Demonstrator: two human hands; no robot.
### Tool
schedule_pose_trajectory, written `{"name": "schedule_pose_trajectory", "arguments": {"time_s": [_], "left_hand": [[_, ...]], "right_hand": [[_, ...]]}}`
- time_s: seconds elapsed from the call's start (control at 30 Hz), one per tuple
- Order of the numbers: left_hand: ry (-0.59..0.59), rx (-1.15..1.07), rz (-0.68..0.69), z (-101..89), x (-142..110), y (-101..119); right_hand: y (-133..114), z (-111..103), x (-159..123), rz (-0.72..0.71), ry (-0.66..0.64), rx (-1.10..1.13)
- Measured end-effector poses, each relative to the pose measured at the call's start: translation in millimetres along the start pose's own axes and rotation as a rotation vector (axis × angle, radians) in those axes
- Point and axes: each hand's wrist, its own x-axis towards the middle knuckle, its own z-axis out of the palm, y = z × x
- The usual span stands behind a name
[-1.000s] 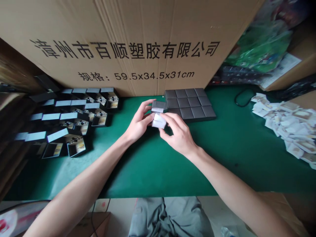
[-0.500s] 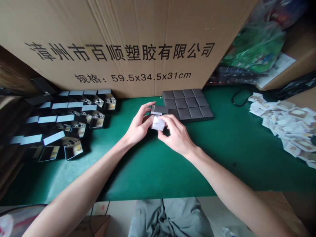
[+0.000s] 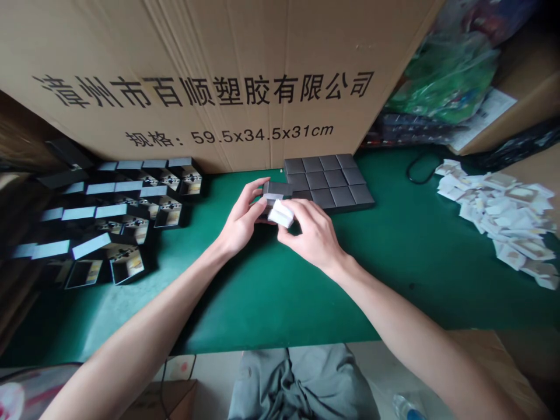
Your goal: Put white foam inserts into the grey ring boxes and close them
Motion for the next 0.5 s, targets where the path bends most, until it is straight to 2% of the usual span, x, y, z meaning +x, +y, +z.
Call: {"name": "schedule_pose_trajectory", "arguments": {"time_s": [0.13,0.3,0.5], "left_hand": [[-0.063,0.017,0.015,-4.9,0.8,-3.0],[-0.126,0.045,0.069,-9.3,2.5,-5.0],[-0.116,0.069,0.060,-5.0,1.4,-1.1]], "right_hand": [[-2.2,0.5,-0.7,0.025,-0.043,-0.037],[-3.1,2.7,-2.9,0.046,0.000,-0.026],[-5.1,0.9,-1.2,0.079,0.106,-0.037]]}}
